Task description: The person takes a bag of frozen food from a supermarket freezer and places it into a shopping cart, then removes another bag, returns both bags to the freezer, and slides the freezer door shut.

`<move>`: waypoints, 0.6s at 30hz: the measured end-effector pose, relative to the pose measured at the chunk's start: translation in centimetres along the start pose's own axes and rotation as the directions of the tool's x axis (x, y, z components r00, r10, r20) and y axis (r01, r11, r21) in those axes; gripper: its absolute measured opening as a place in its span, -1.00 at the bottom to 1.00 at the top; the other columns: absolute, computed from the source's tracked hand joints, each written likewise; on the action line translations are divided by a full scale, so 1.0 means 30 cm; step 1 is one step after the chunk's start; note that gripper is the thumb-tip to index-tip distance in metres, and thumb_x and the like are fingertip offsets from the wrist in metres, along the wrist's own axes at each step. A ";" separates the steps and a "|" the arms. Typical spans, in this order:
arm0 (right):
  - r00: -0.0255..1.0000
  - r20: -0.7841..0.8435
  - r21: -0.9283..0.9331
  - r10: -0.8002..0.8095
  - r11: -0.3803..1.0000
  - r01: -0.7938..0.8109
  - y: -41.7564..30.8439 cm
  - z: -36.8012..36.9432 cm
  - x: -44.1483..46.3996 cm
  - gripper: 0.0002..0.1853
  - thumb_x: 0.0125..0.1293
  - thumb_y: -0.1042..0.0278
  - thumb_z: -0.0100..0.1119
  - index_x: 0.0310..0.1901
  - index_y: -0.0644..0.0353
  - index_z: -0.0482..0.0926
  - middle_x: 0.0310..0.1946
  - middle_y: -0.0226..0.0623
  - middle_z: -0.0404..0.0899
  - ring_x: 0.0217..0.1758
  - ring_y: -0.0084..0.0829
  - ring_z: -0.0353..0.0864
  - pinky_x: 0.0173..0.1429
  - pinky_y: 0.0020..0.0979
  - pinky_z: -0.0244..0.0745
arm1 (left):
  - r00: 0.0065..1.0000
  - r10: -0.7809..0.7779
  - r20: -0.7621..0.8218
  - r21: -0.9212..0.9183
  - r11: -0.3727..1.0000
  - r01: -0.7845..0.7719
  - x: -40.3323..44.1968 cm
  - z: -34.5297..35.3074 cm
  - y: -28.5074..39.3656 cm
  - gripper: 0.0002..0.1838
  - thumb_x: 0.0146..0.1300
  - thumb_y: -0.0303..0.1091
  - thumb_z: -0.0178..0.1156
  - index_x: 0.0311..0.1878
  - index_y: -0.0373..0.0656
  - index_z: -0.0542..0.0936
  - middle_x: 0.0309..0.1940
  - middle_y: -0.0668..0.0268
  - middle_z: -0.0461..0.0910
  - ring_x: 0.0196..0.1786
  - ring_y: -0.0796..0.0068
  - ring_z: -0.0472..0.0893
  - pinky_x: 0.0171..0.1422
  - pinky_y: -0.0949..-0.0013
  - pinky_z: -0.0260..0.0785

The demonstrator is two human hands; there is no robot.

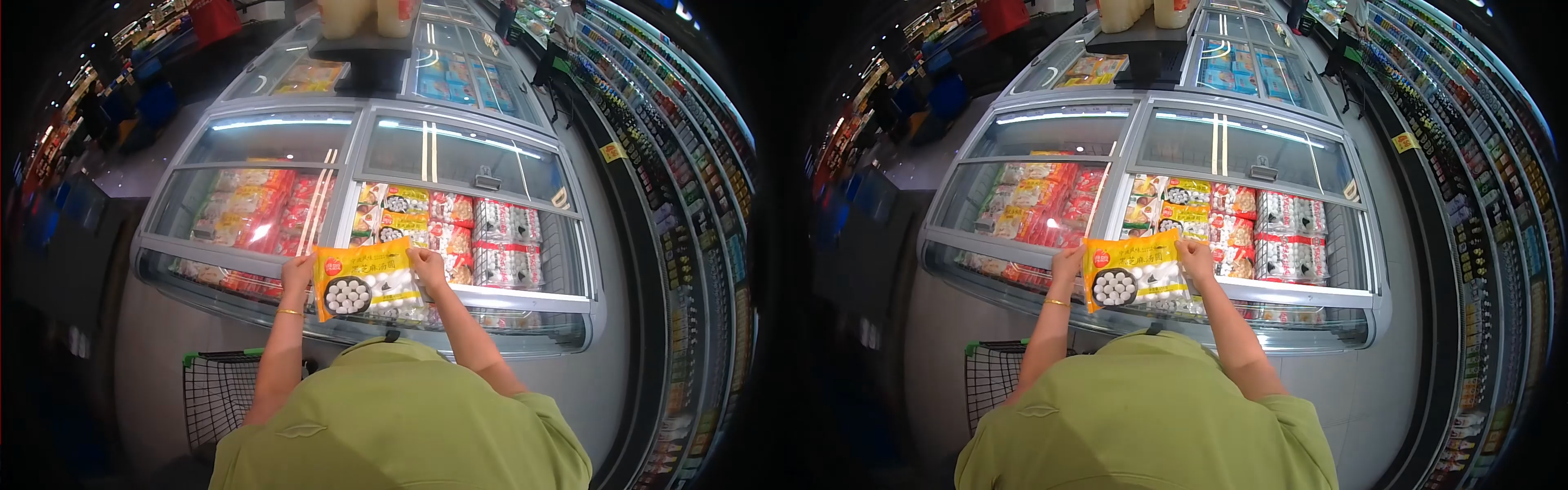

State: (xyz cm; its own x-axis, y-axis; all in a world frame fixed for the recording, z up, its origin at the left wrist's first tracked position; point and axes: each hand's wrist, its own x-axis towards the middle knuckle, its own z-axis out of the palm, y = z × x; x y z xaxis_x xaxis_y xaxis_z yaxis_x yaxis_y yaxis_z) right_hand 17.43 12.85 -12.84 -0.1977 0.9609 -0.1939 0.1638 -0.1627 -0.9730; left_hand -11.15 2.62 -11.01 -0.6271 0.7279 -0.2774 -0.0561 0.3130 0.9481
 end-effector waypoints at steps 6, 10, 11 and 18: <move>0.990 -0.111 0.219 -0.085 0.970 0.108 -0.046 0.013 -0.035 -0.74 0.29 0.28 0.16 -0.25 0.37 0.61 -0.44 -0.50 0.54 -0.39 -0.72 0.40 -0.29 -0.63 0.31 | 0.998 -0.052 -0.044 -0.239 0.970 0.040 -0.014 0.007 -0.032 -0.80 0.23 -0.34 0.22 -0.22 -0.31 0.62 -0.44 0.43 0.57 -0.48 0.71 0.46 -0.41 0.60 0.27; 0.999 0.018 0.122 -0.049 0.991 0.046 -0.027 -0.027 -0.014 -0.72 0.29 0.23 0.17 -0.24 0.35 0.63 -0.41 -0.48 0.59 -0.37 -0.71 0.44 -0.29 -0.62 0.36 | 0.995 0.075 -0.061 -0.165 0.983 -0.084 -0.017 0.001 -0.050 -0.79 0.19 -0.36 0.25 -0.29 -0.37 0.61 -0.50 0.39 0.57 -0.49 0.73 0.43 -0.43 0.63 0.23; 0.999 0.012 0.126 -0.043 0.991 0.041 -0.035 -0.041 -0.021 -0.72 0.29 0.23 0.17 -0.24 0.35 0.63 -0.41 -0.48 0.59 -0.37 -0.71 0.44 -0.29 -0.62 0.36 | 0.996 0.073 -0.056 -0.159 0.984 -0.081 -0.018 -0.004 -0.055 -0.79 0.19 -0.36 0.25 -0.29 -0.37 0.61 -0.50 0.39 0.57 -0.49 0.73 0.43 -0.43 0.63 0.23; 0.977 0.197 -0.108 0.083 0.992 -0.063 -0.058 -0.170 -0.090 -0.71 0.23 0.16 0.22 -0.24 0.26 0.65 -0.46 -0.46 0.60 -0.41 -0.62 0.49 -0.28 -0.53 0.41 | 0.991 0.130 -0.032 -0.054 0.990 -0.131 -0.136 -0.047 -0.095 -0.72 0.18 -0.28 0.28 -0.30 -0.38 0.60 -0.52 0.36 0.58 -0.52 0.72 0.47 -0.48 0.57 0.28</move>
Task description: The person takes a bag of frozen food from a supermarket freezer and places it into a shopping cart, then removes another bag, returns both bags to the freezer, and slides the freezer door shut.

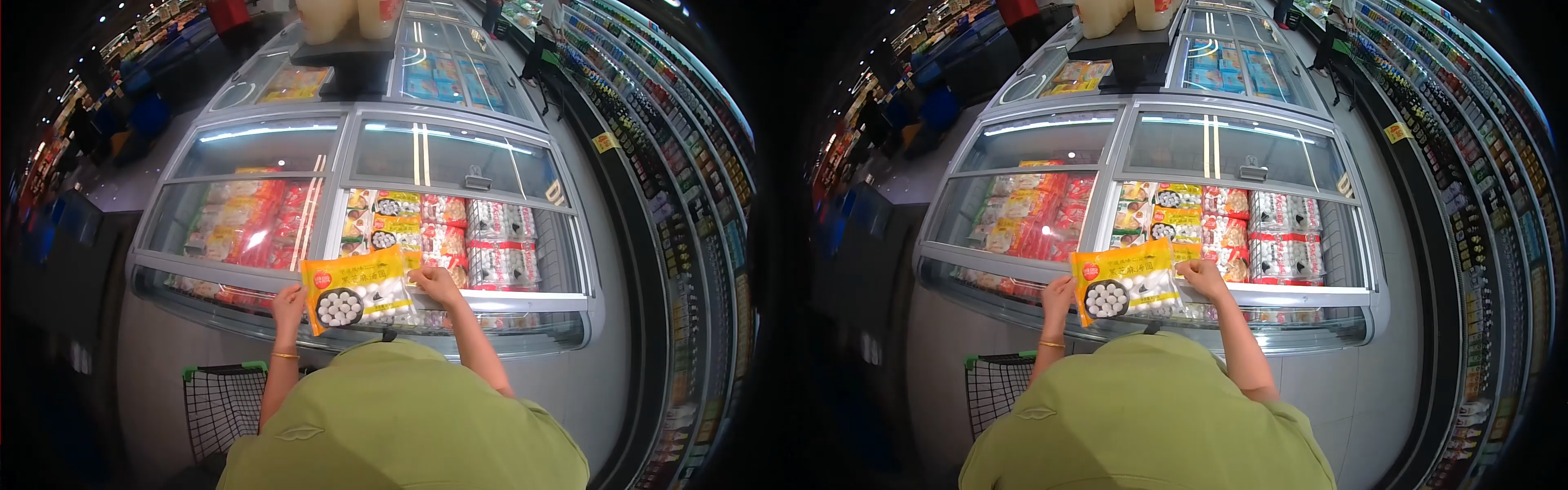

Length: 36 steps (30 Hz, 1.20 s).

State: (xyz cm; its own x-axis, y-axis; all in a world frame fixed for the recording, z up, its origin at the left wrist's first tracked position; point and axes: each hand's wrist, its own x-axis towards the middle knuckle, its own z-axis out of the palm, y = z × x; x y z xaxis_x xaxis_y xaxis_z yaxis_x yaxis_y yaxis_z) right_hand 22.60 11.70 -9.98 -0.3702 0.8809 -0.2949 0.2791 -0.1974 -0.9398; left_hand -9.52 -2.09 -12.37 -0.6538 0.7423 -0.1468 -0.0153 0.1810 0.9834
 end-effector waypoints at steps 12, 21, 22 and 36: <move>0.991 0.000 -0.432 -0.133 0.894 0.120 0.004 0.014 -0.068 -0.61 0.07 -0.05 0.29 -0.33 0.16 0.69 -0.45 -0.17 0.64 -0.37 -0.26 0.62 -0.20 -0.33 0.48 | 0.935 -0.288 0.208 0.323 0.922 0.213 -0.182 -0.036 0.074 -0.42 0.27 0.11 0.08 -0.41 -0.34 0.61 -0.56 0.29 0.57 -0.53 0.59 0.58 -0.51 0.55 0.46; 0.990 0.085 -0.226 -0.116 0.965 0.132 0.017 0.019 -0.093 -0.65 0.11 0.13 0.31 -0.29 0.31 0.63 -0.23 -0.09 0.64 -0.20 -0.28 0.66 -0.09 -0.38 0.51 | 0.888 -0.298 0.351 0.212 0.949 0.235 -0.213 -0.058 -0.003 -0.47 0.38 0.05 -0.09 -0.23 -0.32 0.55 -0.50 0.22 0.61 -0.53 0.57 0.59 -0.44 0.55 0.44; 0.986 0.084 -0.148 -0.146 0.976 0.157 0.015 0.019 -0.096 -0.66 0.10 0.15 0.32 -0.30 0.31 0.63 -0.24 -0.10 0.65 -0.20 -0.30 0.66 -0.09 -0.39 0.51 | 0.890 -0.284 0.356 0.203 0.954 0.223 -0.214 -0.058 0.000 -0.49 0.39 0.03 -0.10 -0.23 -0.31 0.55 -0.51 0.23 0.61 -0.53 0.58 0.58 -0.45 0.56 0.43; 0.976 0.209 -0.123 0.053 0.992 -0.027 -0.080 -0.008 -0.104 -0.50 0.12 0.07 0.33 -0.11 0.38 0.54 -0.24 -0.17 0.62 -0.16 -0.46 0.58 -0.04 -0.45 0.44 | 0.923 -0.202 0.327 0.310 0.946 0.097 -0.217 -0.045 0.037 -0.52 0.41 -0.02 -0.12 -0.24 -0.29 0.56 -0.55 0.27 0.59 -0.55 0.60 0.56 -0.46 0.57 0.40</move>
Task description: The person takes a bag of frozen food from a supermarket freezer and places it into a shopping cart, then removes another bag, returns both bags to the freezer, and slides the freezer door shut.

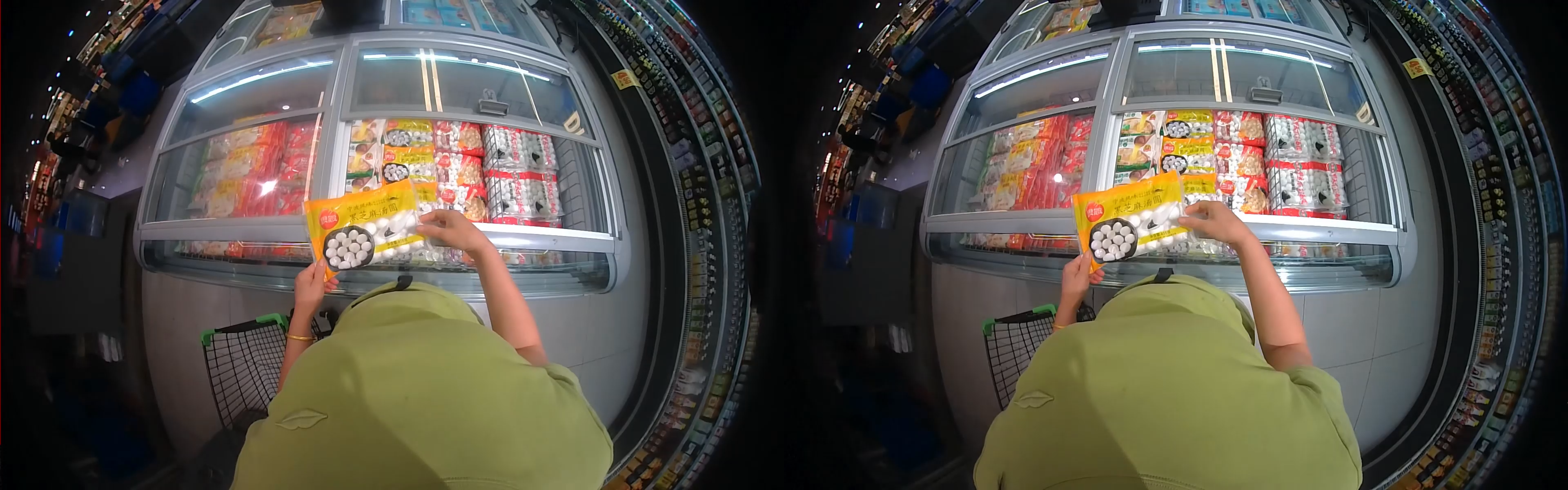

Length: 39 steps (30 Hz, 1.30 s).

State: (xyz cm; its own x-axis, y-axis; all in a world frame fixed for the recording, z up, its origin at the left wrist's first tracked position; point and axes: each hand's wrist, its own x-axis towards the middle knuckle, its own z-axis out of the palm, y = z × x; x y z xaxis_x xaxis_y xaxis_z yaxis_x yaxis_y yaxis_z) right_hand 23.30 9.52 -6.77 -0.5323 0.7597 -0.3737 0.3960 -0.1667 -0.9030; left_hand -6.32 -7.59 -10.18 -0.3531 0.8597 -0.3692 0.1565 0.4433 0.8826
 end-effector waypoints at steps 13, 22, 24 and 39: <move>0.998 -0.059 0.223 0.005 0.975 0.009 0.031 0.005 0.041 -0.70 0.15 0.42 0.26 -0.07 0.29 0.52 -0.36 -0.32 0.62 -0.31 -0.58 0.54 -0.17 -0.52 0.42 | 0.998 -0.025 0.056 -0.184 0.982 0.035 0.007 -0.011 0.118 -0.54 0.42 -0.05 -0.12 -0.24 -0.30 0.55 -0.54 0.24 0.58 -0.53 0.55 0.55 -0.40 0.53 0.42; 0.995 -0.076 -0.234 -0.069 0.971 0.050 0.090 -0.005 0.104 -0.57 0.26 0.00 0.10 -0.14 0.26 0.62 -0.31 -0.15 0.66 -0.23 -0.31 0.65 -0.11 -0.37 0.47 | 0.995 -0.043 0.089 -0.101 0.994 0.052 0.026 -0.019 0.227 -0.56 0.42 -0.05 -0.10 -0.24 -0.29 0.55 -0.48 0.23 0.61 -0.47 0.57 0.58 -0.34 0.56 0.42; 0.995 -0.086 -0.324 -0.045 0.946 0.015 0.083 -0.002 0.107 -0.55 0.24 -0.05 0.08 -0.15 0.22 0.63 -0.33 -0.09 0.65 -0.23 -0.28 0.66 -0.10 -0.35 0.48 | 0.993 -0.066 0.099 -0.073 0.995 0.073 0.014 -0.013 0.223 -0.55 0.42 -0.06 -0.12 -0.23 -0.30 0.55 -0.46 0.22 0.61 -0.45 0.57 0.58 -0.31 0.56 0.43; 0.843 0.402 0.440 0.358 0.732 -0.520 0.210 -0.086 0.323 -0.62 0.06 0.29 0.37 -0.10 0.26 0.57 -0.31 -0.41 0.56 -0.28 -0.58 0.50 -0.12 -0.50 0.44 | 0.945 -0.310 -0.105 -0.133 0.946 0.295 0.013 0.066 0.389 -0.60 0.42 -0.12 -0.09 -0.16 -0.29 0.57 -0.30 0.27 0.63 -0.33 0.55 0.60 -0.19 0.50 0.44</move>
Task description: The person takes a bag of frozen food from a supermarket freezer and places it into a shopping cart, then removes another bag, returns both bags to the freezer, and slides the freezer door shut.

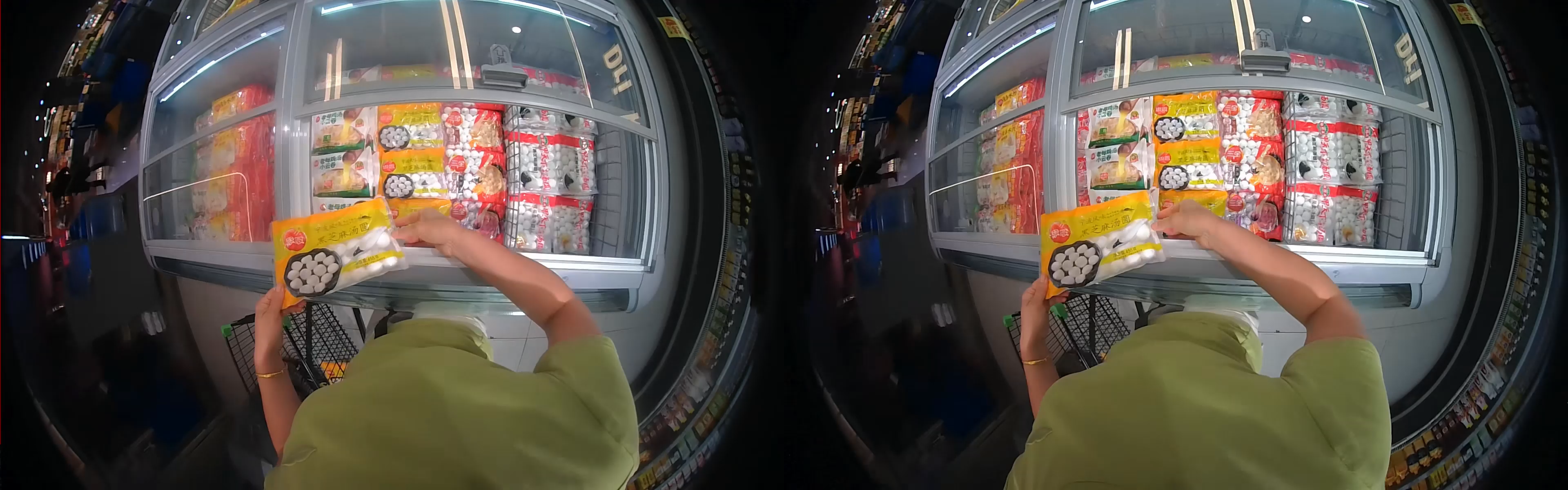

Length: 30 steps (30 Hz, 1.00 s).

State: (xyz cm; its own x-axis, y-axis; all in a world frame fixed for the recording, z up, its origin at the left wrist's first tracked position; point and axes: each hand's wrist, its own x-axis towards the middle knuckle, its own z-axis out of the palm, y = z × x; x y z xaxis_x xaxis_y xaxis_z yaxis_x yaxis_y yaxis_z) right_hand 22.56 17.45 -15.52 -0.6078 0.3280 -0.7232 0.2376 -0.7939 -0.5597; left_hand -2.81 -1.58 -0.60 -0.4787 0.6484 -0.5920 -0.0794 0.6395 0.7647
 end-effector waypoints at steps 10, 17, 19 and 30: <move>0.965 0.121 0.164 0.231 0.955 -0.249 -0.148 -0.448 -0.130 -0.89 0.22 0.33 0.22 -0.26 0.13 0.57 -0.44 -0.59 0.44 -0.38 -0.73 0.41 -0.14 -0.57 0.47 | 0.897 -0.317 0.307 0.397 0.900 0.182 0.250 0.340 0.259 -0.53 0.41 -0.09 -0.10 -0.17 -0.40 0.55 -0.40 0.16 0.64 -0.41 0.48 0.65 -0.36 0.52 0.50; 0.939 -0.112 0.040 0.325 0.946 -0.323 -0.016 -0.684 0.122 -0.91 0.22 0.33 0.21 -0.30 0.13 0.58 -0.45 -0.58 0.47 -0.42 -0.69 0.43 -0.25 -0.56 0.47 | 0.789 -0.510 0.342 0.504 0.808 0.304 0.800 0.605 -0.090 -0.61 0.38 -0.20 -0.11 -0.15 -0.40 0.53 -0.42 0.09 0.63 -0.47 0.38 0.67 -0.45 0.43 0.54; 0.980 -0.156 -0.173 0.121 0.974 -0.147 0.043 -0.694 0.268 -0.87 0.23 0.33 0.19 -0.29 0.20 0.59 -0.49 -0.53 0.50 -0.44 -0.67 0.45 -0.27 -0.57 0.46 | 0.905 -0.326 0.275 0.611 0.786 0.097 0.934 0.616 -0.215 -0.64 0.35 -0.21 -0.10 -0.16 -0.35 0.54 -0.38 0.08 0.63 -0.46 0.32 0.67 -0.36 0.34 0.54; 0.875 -0.432 -0.679 -0.218 0.717 -0.157 0.352 -0.636 0.642 -0.63 0.18 0.07 0.15 -0.14 0.22 0.60 -0.25 -0.06 0.64 -0.21 -0.13 0.65 -0.10 -0.26 0.51 | 0.808 -0.552 0.208 0.368 0.809 0.458 1.006 0.705 -0.453 -0.65 0.24 -0.23 0.11 -0.18 -0.41 0.52 -0.29 0.07 0.59 -0.11 0.30 0.63 -0.27 0.37 0.57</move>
State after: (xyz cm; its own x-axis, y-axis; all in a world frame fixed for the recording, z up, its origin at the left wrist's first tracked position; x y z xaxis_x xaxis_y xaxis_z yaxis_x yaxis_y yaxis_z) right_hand 27.83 25.16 -43.09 -0.2566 0.6810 -0.6859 0.7803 -0.2728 -0.5627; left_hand 2.32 18.03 -34.24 -0.1609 0.2569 -0.9530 0.0383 0.9664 0.2541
